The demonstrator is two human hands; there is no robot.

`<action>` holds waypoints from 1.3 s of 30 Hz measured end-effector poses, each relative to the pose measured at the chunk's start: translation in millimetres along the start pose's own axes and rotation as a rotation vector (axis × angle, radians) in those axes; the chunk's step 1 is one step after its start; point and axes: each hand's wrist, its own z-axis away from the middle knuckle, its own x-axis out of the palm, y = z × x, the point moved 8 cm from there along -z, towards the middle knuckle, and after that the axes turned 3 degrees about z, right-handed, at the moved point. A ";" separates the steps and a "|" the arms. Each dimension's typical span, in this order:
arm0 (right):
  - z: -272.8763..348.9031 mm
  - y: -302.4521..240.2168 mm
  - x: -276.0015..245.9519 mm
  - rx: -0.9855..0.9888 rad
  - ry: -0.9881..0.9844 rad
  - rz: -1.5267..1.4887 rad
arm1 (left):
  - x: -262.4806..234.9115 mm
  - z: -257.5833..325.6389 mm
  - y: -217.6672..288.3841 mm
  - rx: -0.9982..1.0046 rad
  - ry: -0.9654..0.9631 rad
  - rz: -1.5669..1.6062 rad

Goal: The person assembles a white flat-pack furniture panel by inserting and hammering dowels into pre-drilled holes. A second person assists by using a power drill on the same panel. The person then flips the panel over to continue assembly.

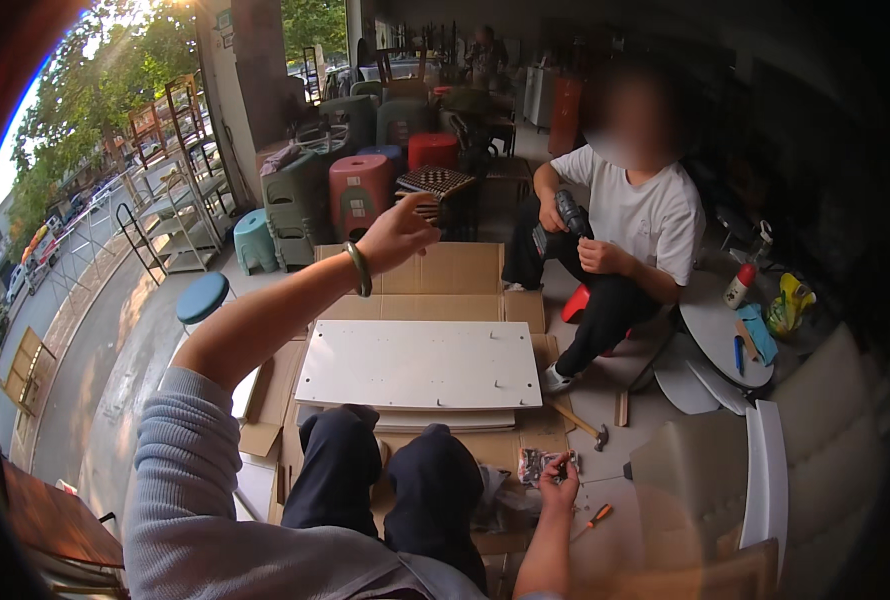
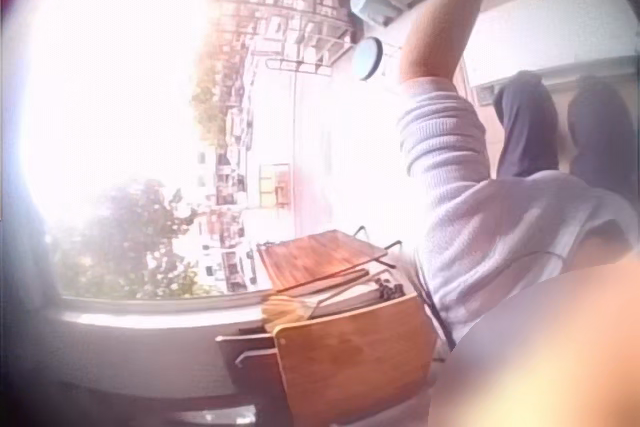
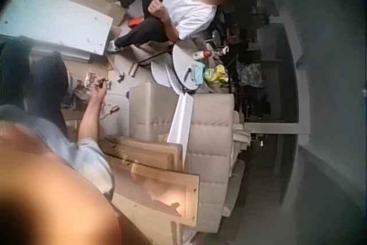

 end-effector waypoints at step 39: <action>20.4 86.8 -37.6 0.322 -0.057 0.202 | 238.2 279.9 159.5 1.238 -1.312 -0.623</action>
